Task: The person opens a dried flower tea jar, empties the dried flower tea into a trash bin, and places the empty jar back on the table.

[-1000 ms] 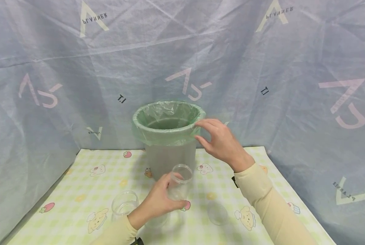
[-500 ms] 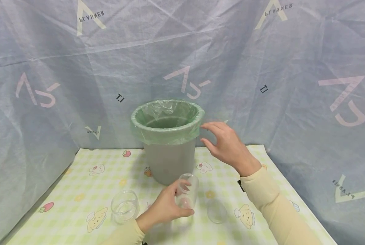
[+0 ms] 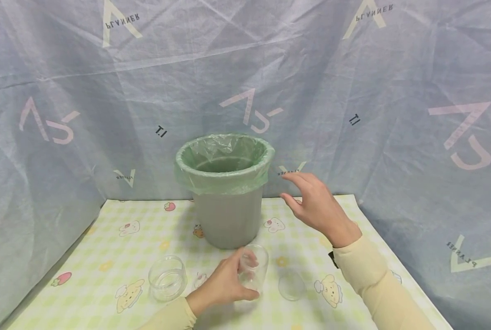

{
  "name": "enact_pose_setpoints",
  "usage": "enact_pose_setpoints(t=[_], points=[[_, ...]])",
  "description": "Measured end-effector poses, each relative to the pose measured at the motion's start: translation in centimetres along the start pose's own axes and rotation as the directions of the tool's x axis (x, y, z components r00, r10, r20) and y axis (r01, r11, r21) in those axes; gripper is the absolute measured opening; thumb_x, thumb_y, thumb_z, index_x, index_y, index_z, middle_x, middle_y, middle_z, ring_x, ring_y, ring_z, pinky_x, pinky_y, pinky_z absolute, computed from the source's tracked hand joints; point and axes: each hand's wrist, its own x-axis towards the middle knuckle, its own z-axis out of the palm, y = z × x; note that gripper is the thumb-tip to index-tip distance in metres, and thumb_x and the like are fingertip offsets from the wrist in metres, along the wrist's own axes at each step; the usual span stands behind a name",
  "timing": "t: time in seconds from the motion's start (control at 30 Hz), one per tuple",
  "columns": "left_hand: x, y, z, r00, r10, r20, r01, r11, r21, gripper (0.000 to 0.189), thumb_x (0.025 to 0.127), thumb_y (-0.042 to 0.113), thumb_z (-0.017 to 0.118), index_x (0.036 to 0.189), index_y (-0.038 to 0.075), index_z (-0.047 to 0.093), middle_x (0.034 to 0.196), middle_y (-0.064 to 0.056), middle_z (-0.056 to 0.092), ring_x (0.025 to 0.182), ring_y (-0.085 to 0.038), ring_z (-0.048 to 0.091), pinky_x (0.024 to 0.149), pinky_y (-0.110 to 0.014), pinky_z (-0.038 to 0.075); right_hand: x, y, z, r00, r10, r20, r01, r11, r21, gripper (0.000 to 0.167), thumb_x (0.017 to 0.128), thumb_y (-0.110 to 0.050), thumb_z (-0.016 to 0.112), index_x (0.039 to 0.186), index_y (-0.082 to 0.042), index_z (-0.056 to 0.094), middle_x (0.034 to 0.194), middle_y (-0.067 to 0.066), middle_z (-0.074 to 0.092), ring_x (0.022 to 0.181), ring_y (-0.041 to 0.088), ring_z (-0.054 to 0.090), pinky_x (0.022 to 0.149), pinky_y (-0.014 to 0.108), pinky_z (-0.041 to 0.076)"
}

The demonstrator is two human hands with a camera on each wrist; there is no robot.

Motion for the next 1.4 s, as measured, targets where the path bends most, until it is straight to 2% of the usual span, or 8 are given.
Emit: enact_pose_setpoints(t=[0.2, 0.27, 0.53, 0.93, 1.07, 1.17, 1.27, 1.4], points=[[-0.2, -0.4, 0.3, 1.000, -0.001, 0.004, 0.001, 0.999, 0.037, 0.068, 0.064, 0.019, 0.098, 0.116, 0.028, 0.055, 0.110, 0.012, 0.068, 0.097, -0.005, 0.062, 0.084, -0.031, 0.053, -0.8, 0.2, 0.2, 0.999, 0.031, 0.005, -0.031, 1.000, -0.003, 0.048, 0.089, -0.012, 0.080, 0.133, -0.003, 0.065, 0.130, 0.017, 0.068, 0.120, 0.040, 0.062, 0.096, 0.059, 0.051], [-0.2, -0.6, 0.4, 1.000, 0.002, 0.007, -0.002, 0.999, 0.046, 0.069, 0.064, 0.020, 0.099, 0.116, 0.029, 0.054, 0.111, 0.011, 0.068, 0.097, -0.004, 0.062, 0.084, -0.030, 0.052, -1.1, 0.2, 0.3, 0.999, 0.050, 0.019, -0.050, 0.999, -0.005, 0.047, 0.090, -0.013, 0.079, 0.134, -0.003, 0.065, 0.131, 0.018, 0.067, 0.121, 0.040, 0.062, 0.097, 0.059, 0.050], [-0.3, -0.8, 0.4, 0.997, -0.066, 0.044, 0.063, 0.996, 0.061, 0.073, 0.063, 0.026, 0.100, 0.120, 0.031, 0.056, 0.106, 0.011, 0.067, 0.100, -0.008, 0.062, 0.086, -0.034, 0.055, -1.9, 0.2, 0.7, 0.987, 0.121, 0.106, -0.120, 0.993, -0.009, 0.047, 0.096, -0.018, 0.074, 0.139, -0.005, 0.061, 0.136, 0.018, 0.065, 0.125, 0.041, 0.059, 0.101, 0.060, 0.047], [-0.4, -0.6, 0.5, 0.995, -0.087, 0.055, 0.080, 0.989, 0.126, 0.077, 0.058, 0.030, 0.102, 0.121, 0.030, 0.057, 0.109, 0.010, 0.071, 0.101, -0.014, 0.062, 0.088, -0.035, 0.052, -3.0, 0.3, 1.5, 0.985, 0.127, 0.114, -0.127, 0.992, -0.003, 0.038, 0.101, -0.022, 0.066, 0.133, -0.001, 0.064, 0.130, 0.018, 0.067, 0.122, 0.041, 0.061, 0.100, 0.059, 0.048], [-0.5, -0.7, 0.4, 0.995, -0.074, 0.070, 0.061, 0.982, 0.180, 0.083, 0.056, 0.035, 0.101, 0.125, 0.026, 0.057, 0.121, 0.004, 0.073, 0.102, -0.015, 0.063, 0.094, -0.039, 0.054, -3.2, 0.3, 1.7, 0.983, 0.130, 0.126, -0.131, 0.991, 0.001, 0.035, 0.102, -0.021, 0.065, 0.132, -0.002, 0.065, 0.129, 0.016, 0.068, 0.122, 0.041, 0.062, 0.100, 0.059, 0.048], [-0.6, -0.7, 0.3, 0.995, -0.061, 0.081, 0.041, 0.974, 0.224, 0.087, 0.055, 0.037, 0.101, 0.129, 0.021, 0.057, 0.125, 0.004, 0.072, 0.106, -0.015, 0.065, 0.097, -0.039, 0.055, -3.3, 0.3, 1.8, 0.983, 0.131, 0.127, -0.132, 0.991, 0.003, 0.034, 0.101, -0.019, 0.066, 0.131, -0.003, 0.065, 0.129, 0.015, 0.068, 0.122, 0.040, 0.062, 0.100, 0.058, 0.048], [-0.6, -0.7, 0.0, 0.996, -0.044, 0.079, 0.023, 0.967, 0.255, 0.086, 0.057, 0.031, 0.103, 0.129, 0.018, 0.057, 0.121, 0.005, 0.072, 0.109, -0.013, 0.067, 0.096, -0.032, 0.055, -3.3, 0.3, 1.9, 0.983, 0.130, 0.129, -0.131, 0.991, -0.001, 0.033, 0.101, -0.018, 0.067, 0.131, -0.004, 0.065, 0.129, 0.015, 0.068, 0.121, 0.039, 0.062, 0.099, 0.057, 0.049], [-0.7, -0.6, -0.6, 0.997, -0.039, 0.068, 0.019, 0.963, 0.269, 0.073, 0.060, 0.008, 0.097, 0.122, 0.018, 0.059, 0.119, 0.004, 0.071, 0.105, -0.011, 0.067, 0.088, -0.028, 0.055, -3.4, 0.5, 1.9, 0.984, 0.125, 0.131, -0.125, 0.992, -0.007, 0.034, 0.100, -0.018, 0.067, 0.131, -0.005, 0.065, 0.129, 0.015, 0.068, 0.121, 0.039, 0.062, 0.099, 0.058, 0.049]])
